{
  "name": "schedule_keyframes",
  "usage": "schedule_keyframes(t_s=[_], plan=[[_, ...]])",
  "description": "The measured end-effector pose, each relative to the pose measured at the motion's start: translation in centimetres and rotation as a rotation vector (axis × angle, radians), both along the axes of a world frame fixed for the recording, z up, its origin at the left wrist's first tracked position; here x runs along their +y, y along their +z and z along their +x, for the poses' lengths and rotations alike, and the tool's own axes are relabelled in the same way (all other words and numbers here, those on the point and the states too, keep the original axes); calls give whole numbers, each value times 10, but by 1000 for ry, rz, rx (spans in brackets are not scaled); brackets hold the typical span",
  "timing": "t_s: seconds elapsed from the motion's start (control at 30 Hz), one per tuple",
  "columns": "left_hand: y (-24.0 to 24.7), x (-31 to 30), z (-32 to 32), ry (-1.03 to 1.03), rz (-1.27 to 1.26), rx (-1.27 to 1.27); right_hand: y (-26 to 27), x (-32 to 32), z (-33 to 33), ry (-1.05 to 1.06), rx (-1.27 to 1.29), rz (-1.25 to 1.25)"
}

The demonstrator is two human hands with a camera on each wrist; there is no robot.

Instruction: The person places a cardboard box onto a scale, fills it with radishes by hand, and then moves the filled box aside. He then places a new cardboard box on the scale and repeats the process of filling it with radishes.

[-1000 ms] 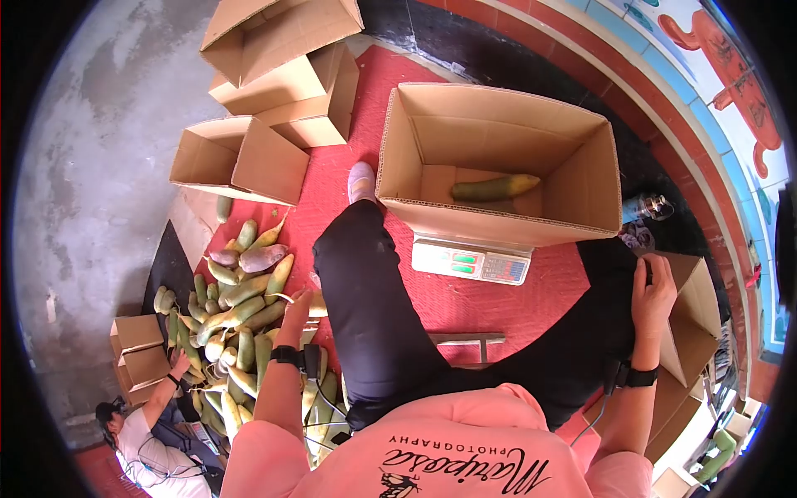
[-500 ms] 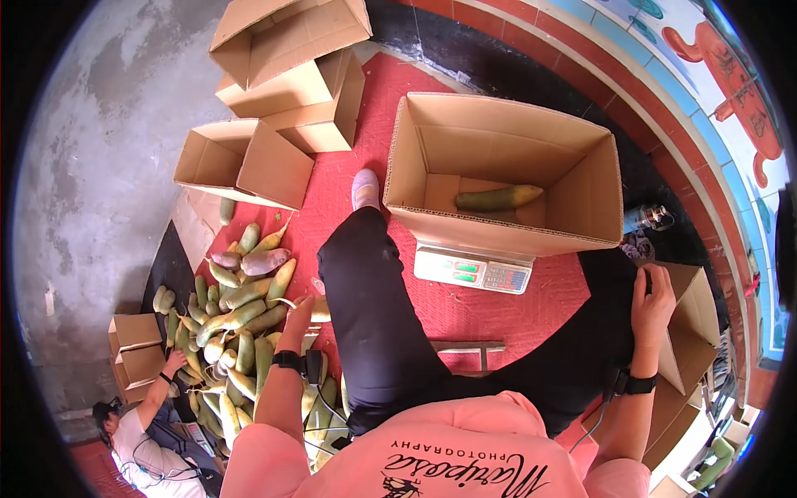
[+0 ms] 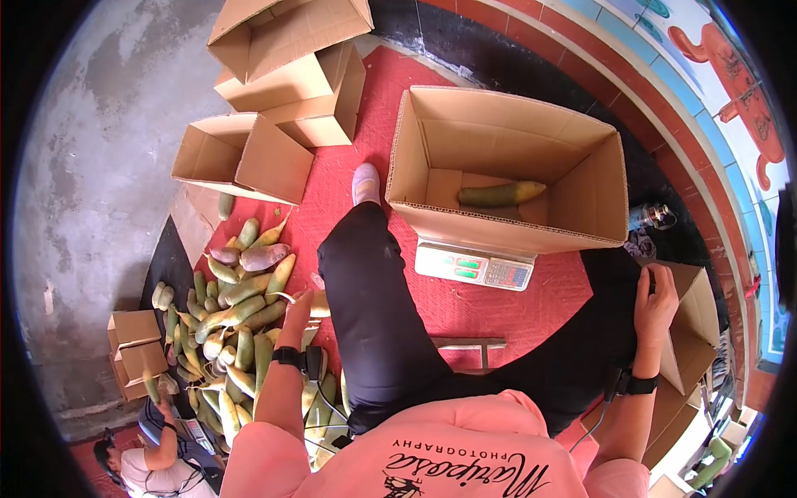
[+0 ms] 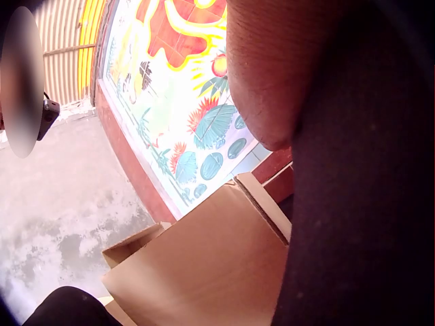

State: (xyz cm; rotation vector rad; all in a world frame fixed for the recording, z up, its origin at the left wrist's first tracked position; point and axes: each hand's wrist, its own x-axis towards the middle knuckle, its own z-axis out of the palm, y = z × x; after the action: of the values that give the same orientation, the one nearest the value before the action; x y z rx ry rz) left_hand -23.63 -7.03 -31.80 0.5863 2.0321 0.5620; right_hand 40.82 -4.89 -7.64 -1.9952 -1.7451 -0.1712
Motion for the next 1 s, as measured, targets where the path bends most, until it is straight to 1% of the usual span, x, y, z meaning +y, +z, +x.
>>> schedule_keyframes(t_s=[0.03,0.07,0.1,0.13,0.17,0.23,0.53,0.6,0.73,0.8,0.83,0.9,0.93,0.97,1.0], plan=[[-5,-1,-4,-10,9,10,0,0,0,0,-2,0],[6,1,4,-10,8,10,-1,0,1,1,-2,-1],[31,6,21,50,-26,-49,-1,-1,2,-6,4,-15],[45,8,31,109,-59,-107,-1,-1,2,-14,9,-30],[43,8,28,103,-56,-142,-1,-1,2,-13,8,-26],[37,6,26,105,-57,-126,-1,-1,1,-9,12,-25],[39,-13,22,170,-28,-197,0,-1,2,3,45,-14],[42,-14,24,181,-63,-214,0,-2,3,4,39,-11],[50,-22,29,126,-92,-178,0,-3,4,-5,51,0],[58,-27,31,112,-163,-106,0,-3,3,8,41,34],[62,-30,30,92,-165,-115,-3,-3,4,7,43,37],[69,-38,24,114,-173,-105,-9,-4,7,47,56,161],[72,-41,21,138,-182,-98,-8,-4,6,47,59,163],[77,-43,19,78,-204,-36,-2,-4,4,34,50,112],[75,-49,16,81,-201,-33,1,-4,3,22,41,60]])
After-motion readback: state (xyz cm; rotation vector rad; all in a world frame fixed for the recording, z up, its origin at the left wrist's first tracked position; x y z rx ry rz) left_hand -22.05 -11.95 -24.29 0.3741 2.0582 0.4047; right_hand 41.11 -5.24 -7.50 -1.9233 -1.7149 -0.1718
